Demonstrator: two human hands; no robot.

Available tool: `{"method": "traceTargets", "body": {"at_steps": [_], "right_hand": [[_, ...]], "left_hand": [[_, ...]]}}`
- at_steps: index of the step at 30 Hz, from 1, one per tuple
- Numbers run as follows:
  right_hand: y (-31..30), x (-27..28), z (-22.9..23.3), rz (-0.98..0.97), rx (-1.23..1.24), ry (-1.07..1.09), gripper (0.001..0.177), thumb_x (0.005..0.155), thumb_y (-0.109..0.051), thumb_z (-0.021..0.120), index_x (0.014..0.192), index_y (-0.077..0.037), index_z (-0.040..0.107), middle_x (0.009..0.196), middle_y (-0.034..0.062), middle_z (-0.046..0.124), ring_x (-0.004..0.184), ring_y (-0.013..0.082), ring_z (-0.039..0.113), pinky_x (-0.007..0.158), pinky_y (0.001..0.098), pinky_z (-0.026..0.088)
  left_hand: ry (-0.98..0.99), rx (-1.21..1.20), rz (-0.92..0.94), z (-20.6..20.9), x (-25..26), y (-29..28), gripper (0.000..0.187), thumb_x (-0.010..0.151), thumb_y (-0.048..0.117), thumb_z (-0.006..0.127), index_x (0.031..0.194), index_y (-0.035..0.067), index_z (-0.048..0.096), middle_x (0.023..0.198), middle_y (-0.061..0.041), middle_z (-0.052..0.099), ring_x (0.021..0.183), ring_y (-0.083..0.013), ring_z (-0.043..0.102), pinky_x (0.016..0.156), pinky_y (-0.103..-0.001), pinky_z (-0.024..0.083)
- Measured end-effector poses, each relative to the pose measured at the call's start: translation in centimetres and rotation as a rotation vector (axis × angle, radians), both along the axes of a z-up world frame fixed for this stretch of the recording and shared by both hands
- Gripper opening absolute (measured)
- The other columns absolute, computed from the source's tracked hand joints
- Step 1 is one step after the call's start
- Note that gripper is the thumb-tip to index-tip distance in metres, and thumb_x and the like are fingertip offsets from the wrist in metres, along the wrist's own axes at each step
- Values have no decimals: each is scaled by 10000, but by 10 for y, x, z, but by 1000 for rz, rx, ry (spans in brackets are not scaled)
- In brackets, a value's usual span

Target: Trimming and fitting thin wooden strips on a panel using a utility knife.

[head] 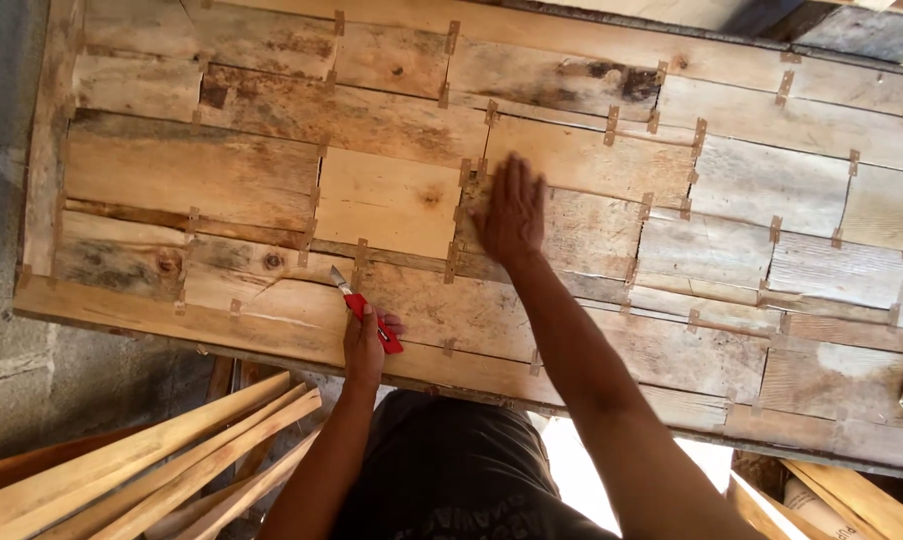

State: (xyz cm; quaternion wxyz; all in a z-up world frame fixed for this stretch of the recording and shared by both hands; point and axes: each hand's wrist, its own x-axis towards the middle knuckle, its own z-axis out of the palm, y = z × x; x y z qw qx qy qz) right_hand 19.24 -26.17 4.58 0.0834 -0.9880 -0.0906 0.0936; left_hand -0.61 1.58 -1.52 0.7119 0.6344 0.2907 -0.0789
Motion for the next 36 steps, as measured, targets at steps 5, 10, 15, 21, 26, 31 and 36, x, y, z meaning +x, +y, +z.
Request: {"method": "traceTargets", "body": {"at_steps": [5,10,15,21,26,31,36], "right_hand": [[-40,9,-50,-299,93,23,720,1039,-357,478,1603,24,244,1698,203,167,1575,340,117,1273,507,82],[-75,40,-53,-285,307,-188,676,1000,84,492,1649,-82,397,1744,81,314,1657,256,255,1398,394,196],[-90,21,-49,211,163,-181,765,830,130,501,1575,-17,405,1675,190,329,1552,339,286,1279,430,203],[-78,-20,-34,-230,323,-176,588,961,31,444,1546,55,393,1604,219,398,1511,353,342,1257,477,193],[-64,-27,-51,-95,280,-248,502,986,-48,471,1475,63,485,1527,252,477,1468,408,384,1236,517,242],[-62,-17,-20,-455,583,-227,372,1087,-72,527,1450,-66,605,1358,138,630,1281,298,564,1129,422,451],[-67,-13,-37,-169,431,-606,238,885,-13,644,1049,-150,748,1181,83,693,1163,336,612,988,450,467]], "left_hand": [[-1,-10,5,4,3,-1,428,1078,451,432,1048,34,521,894,-145,672,745,-263,722,703,-373,607],[0,-14,13,0,-1,-1,427,1086,452,429,1055,37,526,903,-146,680,749,-256,714,703,-367,597],[-19,-37,2,1,-2,1,434,1072,469,437,1055,44,524,905,-152,679,746,-254,718,701,-368,602],[-11,-16,2,6,1,-1,431,1087,450,431,1044,31,525,906,-158,680,745,-261,715,714,-371,600],[-22,-41,1,5,4,0,411,1087,435,427,1043,37,518,890,-150,674,746,-259,718,722,-378,614],[-46,-43,-6,-2,1,2,399,1095,426,431,1046,39,513,883,-144,668,739,-258,708,718,-381,607],[-37,-36,-3,8,2,-1,392,1084,427,426,1038,46,504,878,-145,670,732,-258,716,715,-382,612]]}}
